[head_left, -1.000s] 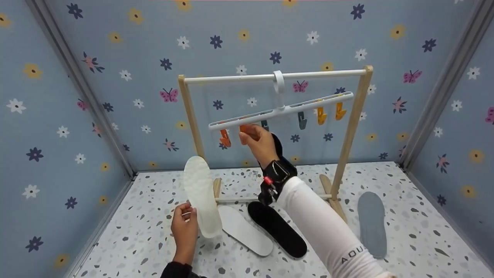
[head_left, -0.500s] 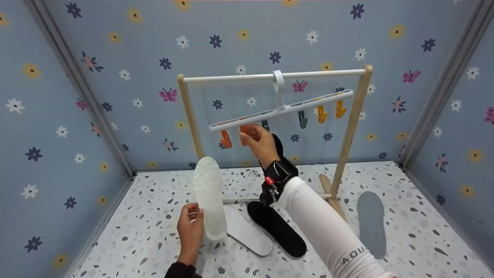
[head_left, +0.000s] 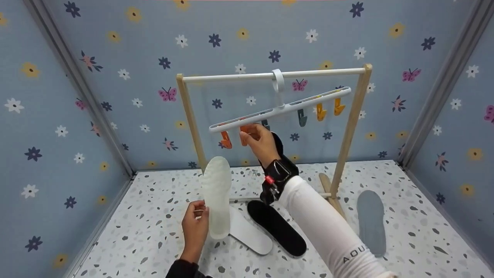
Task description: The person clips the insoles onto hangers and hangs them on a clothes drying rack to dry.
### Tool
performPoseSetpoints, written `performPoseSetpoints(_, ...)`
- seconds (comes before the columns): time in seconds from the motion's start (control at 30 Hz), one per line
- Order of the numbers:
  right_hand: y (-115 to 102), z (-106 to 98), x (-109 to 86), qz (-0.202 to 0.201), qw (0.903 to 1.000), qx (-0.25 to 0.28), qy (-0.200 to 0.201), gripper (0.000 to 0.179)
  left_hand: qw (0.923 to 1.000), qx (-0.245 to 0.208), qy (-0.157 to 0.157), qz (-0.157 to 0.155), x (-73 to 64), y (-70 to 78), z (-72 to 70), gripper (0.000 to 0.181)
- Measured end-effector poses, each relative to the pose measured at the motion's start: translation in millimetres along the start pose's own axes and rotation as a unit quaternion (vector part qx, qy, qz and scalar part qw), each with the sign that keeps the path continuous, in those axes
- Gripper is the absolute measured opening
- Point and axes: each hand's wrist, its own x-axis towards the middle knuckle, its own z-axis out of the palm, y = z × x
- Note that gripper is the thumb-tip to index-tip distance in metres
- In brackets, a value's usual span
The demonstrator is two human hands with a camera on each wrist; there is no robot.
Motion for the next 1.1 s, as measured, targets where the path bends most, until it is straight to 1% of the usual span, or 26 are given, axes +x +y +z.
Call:
performPoseSetpoints(0.1,0,0,0.2,0.002,1.0,-0.004,0.004,0.027,0.9999,-0.004,-0.005,0.009,0.4,1.0,2.4,0.016)
performPoseSetpoints(0.33,-1,0,-0.9,-0.017,0.9998,-0.001,-0.006,0.022,0.9997,-0.003,-0.013,0.02,-0.5,4.8,8.5,0.015)
performPoseSetpoints(0.73,1,0,-1.6,-0.028,0.9996,0.0,0.005,0.027,0.9988,-0.011,-0.027,0.039,-2.6,9.9,15.9,0.015)
performPoseSetpoints(0.87,2,-1,-1.6,-0.031,0.9995,0.001,0.012,0.027,0.9979,-0.015,-0.036,0.052,-2.9,11.7,17.5,0.015)
performPoseSetpoints(1.1,2,0,-1.6,-0.036,0.9991,0.02,0.006,0.025,0.9968,-0.026,-0.032,0.069,-2.4,13.9,23.3,0.014)
